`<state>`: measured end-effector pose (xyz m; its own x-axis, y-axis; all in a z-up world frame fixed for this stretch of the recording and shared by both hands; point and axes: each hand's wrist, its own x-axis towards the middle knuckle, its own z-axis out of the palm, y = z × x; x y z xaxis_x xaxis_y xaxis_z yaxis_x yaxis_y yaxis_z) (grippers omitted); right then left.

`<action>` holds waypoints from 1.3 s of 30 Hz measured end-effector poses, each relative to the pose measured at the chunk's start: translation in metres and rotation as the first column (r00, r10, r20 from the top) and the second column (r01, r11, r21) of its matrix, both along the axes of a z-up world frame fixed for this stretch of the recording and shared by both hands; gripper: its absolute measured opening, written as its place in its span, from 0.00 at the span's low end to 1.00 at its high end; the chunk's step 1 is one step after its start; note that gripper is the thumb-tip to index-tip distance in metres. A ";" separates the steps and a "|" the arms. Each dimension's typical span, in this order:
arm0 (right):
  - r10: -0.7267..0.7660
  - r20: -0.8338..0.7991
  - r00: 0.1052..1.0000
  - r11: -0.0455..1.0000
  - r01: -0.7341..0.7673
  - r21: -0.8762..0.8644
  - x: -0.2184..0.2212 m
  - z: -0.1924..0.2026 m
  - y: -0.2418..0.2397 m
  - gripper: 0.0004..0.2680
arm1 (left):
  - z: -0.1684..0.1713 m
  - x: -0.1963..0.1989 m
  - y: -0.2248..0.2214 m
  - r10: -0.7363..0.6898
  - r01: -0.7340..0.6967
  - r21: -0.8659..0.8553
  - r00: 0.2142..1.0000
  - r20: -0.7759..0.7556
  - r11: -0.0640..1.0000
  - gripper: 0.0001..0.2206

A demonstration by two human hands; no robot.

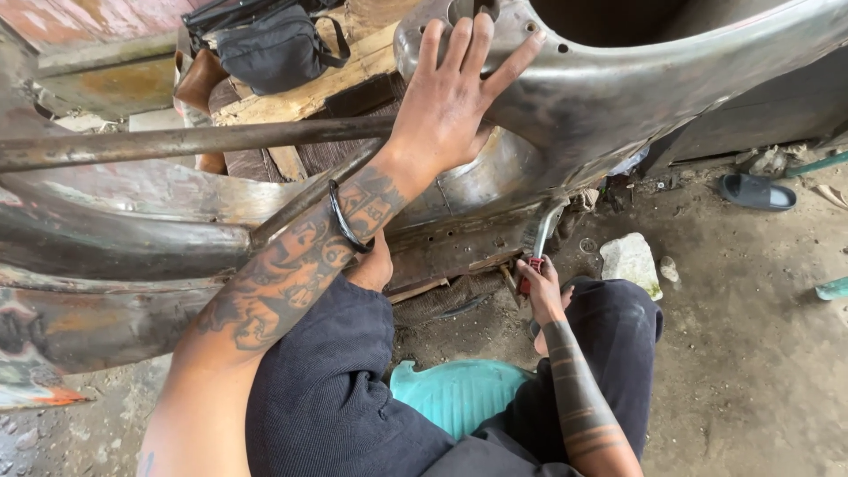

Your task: The person is using a wire brush to scrape rust and old paint off a metal motorcycle frame.

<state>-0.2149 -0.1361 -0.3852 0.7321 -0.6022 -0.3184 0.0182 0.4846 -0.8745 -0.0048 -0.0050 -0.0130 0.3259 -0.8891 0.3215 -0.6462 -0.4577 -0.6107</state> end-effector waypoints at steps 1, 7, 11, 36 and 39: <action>0.018 -0.026 1.000 0.999 -0.019 -0.046 0.001 0.001 0.001 0.07 | 0.001 0.000 0.000 -0.007 0.007 -0.006 1.000 0.017 1.000 0.55; 0.070 -0.005 0.998 0.997 -0.070 -0.018 0.001 0.017 0.004 0.08 | 0.003 0.001 -0.001 -0.006 0.006 -0.006 1.000 0.016 1.000 0.54; 0.023 0.115 0.993 0.997 -0.031 0.071 0.001 0.018 0.009 0.07 | 0.001 0.001 0.001 -0.030 0.031 -0.024 0.999 0.017 0.999 0.54; 0.156 -0.044 0.987 0.988 -0.156 0.017 0.002 0.007 0.033 0.07 | 0.024 -0.010 0.004 -0.008 0.013 0.011 0.937 -0.350 1.000 0.49; 0.062 -0.110 0.992 0.998 -0.059 0.030 0.006 0.007 0.007 0.06 | 0.017 -0.006 0.007 -0.100 0.089 -0.066 0.978 -0.185 0.994 0.44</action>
<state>-0.2091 -0.1292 -0.3785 0.7262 -0.5481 -0.4150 -0.1083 0.5049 -0.8563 -0.0105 0.0025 0.0041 0.3006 -0.9008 0.3134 -0.7890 -0.4195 -0.4488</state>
